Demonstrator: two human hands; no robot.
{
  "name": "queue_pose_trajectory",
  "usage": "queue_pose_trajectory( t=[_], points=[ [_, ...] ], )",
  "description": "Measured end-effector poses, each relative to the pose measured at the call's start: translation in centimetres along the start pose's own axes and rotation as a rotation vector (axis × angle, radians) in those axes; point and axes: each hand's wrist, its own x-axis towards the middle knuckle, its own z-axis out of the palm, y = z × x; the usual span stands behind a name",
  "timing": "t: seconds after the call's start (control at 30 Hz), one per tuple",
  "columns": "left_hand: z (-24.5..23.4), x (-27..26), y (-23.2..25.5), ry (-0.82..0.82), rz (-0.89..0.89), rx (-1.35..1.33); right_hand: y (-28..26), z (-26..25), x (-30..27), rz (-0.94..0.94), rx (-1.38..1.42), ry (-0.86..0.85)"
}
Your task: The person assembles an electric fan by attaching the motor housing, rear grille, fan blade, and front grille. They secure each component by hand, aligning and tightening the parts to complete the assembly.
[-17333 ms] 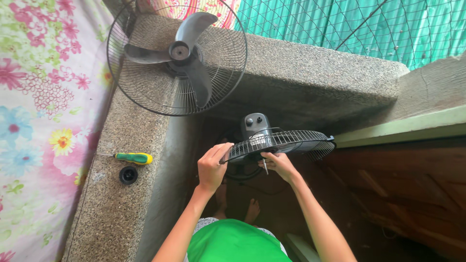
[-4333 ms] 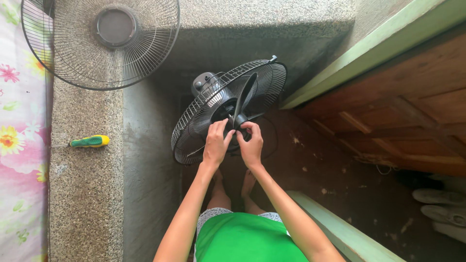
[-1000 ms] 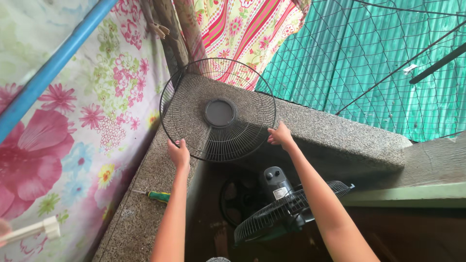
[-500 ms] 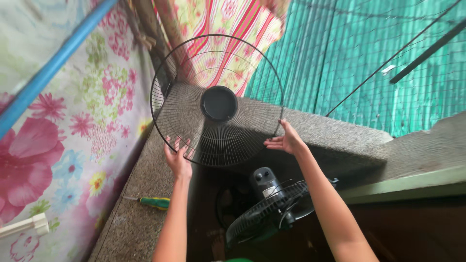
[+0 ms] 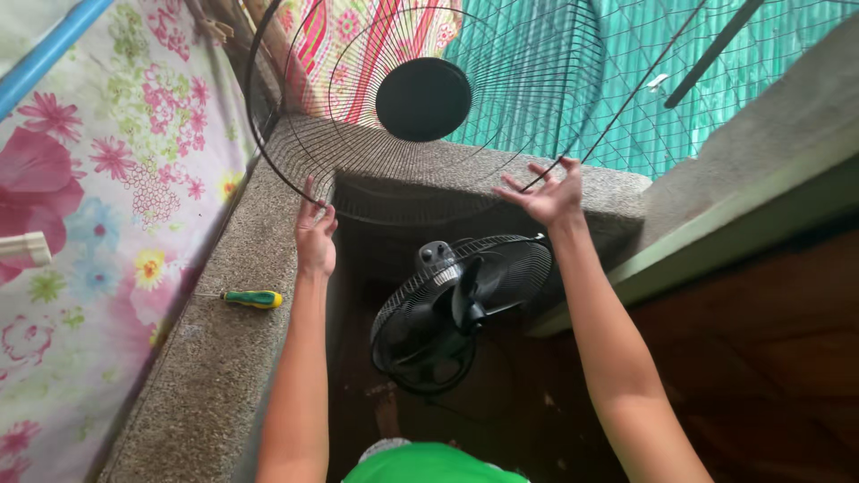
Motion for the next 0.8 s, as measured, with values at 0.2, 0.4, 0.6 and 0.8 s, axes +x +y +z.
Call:
queue_pose_trajectory(
  t=[0.2,0.4,0.6,0.8],
  points=[
    [4.3,-2.5,3.1,-0.219,-0.192,-0.663,-7.1,-1.0,-1.8,-0.043,0.378,-0.341],
    [4.3,-5.6,5.5,-0.269,-0.279,-0.557,-10.1,-6.0,-5.0,0.04,0.408,-0.69],
    [3.3,-9.1,6.5,-0.144,-0.22,-0.417,-12.2,-11.1,-8.6,-0.11,-0.483,-0.448],
    [3.9,-12.7,7.0,-0.282,-0.174,-0.485,-11.2,-13.0,-9.8,-0.319,-1.031,-0.152]
  ],
)
